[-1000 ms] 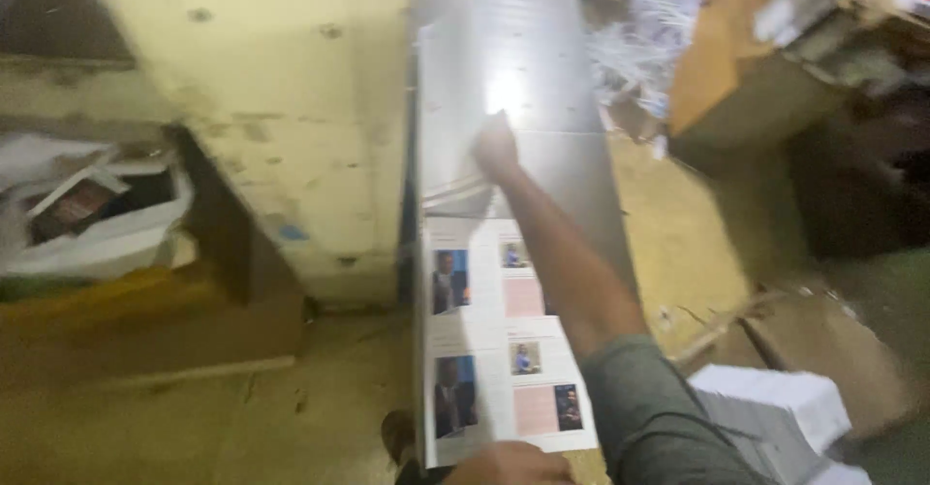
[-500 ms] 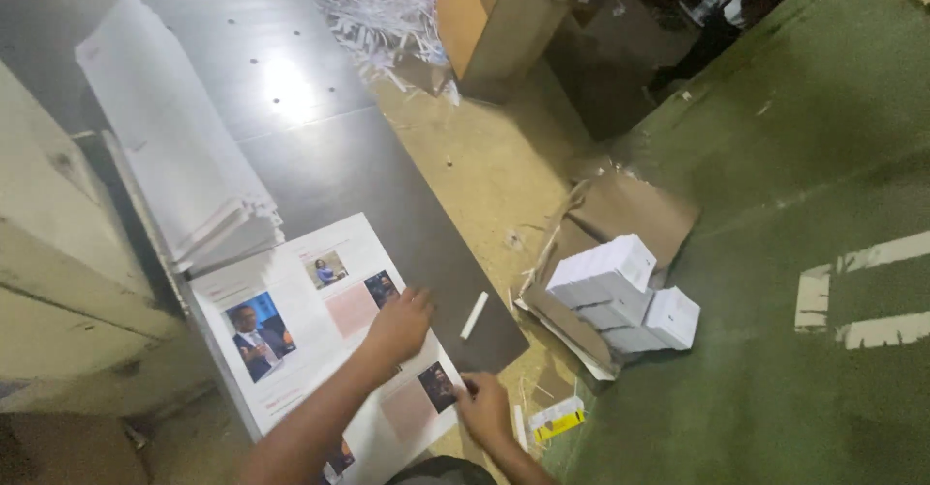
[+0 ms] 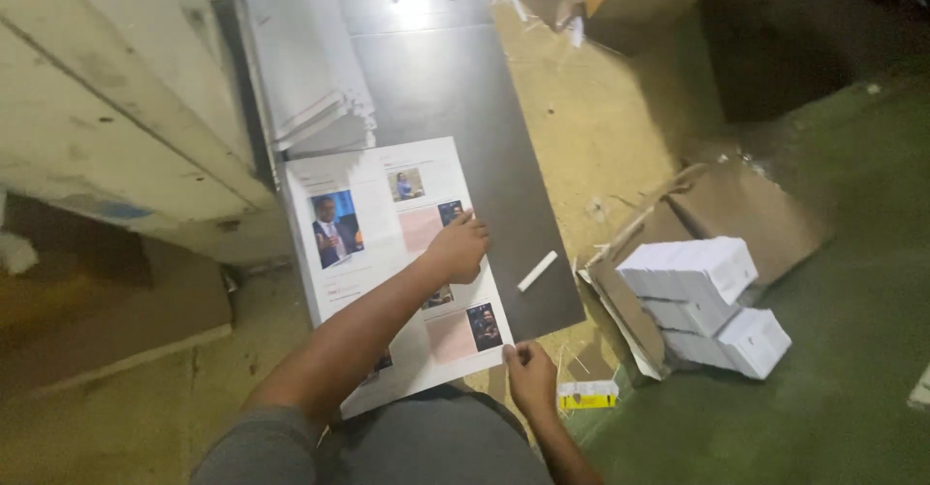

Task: Manually folding printed sheets into booklets at a finishing station

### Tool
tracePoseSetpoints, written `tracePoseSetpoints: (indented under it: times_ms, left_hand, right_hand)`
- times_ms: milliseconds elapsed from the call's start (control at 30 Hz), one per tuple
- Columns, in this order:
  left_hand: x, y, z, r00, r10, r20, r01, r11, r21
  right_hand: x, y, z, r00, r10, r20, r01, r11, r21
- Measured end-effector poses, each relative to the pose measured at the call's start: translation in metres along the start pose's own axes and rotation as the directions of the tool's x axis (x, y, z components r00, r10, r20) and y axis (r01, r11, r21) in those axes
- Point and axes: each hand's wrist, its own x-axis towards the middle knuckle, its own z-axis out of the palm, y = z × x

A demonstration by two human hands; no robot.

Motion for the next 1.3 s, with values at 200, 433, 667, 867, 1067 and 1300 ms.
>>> tracePoseSetpoints:
  times_ms: [200,433,667,867,1067,1300]
  left_hand:
    - [-0.019,0.007,-0.012,0.932,-0.257,-0.256,0.204,0.955,-0.215]
    - [-0.036,0.002,-0.036,0.72,-0.693,0.041,0.384,0.348,-0.855]
    - [-0.054,0.01,-0.022,0.681,-0.729,-0.072,0.113,0.203,-0.973]
    - [-0.053,0.012,-0.019,0.645,-0.759,-0.087,0.107,0.203,-0.973]
    - [-0.058,0.015,-0.027,0.664,-0.746,-0.05,0.115,0.169,-0.979]
    - [-0.058,0.008,-0.011,0.671,-0.738,-0.071,0.014,0.109,-0.994]
  right_hand:
    - [0.005,-0.01,-0.011,0.951,-0.169,0.26,0.292,0.772,-0.565]
    - [0.003,-0.033,0.005,0.731,-0.342,0.591,0.673,0.505,-0.541]
    - [0.079,0.029,0.009,-0.001,-0.755,0.656,0.995,0.065,0.077]
    - [0.091,0.019,0.008,-0.254,-0.785,0.565,0.963,-0.155,0.219]
    - [0.092,0.018,0.006,-0.266,-0.801,0.536,0.958,-0.156,0.242]
    - [0.087,0.015,-0.001,-0.186,-0.76,0.623,0.973,-0.053,0.226]
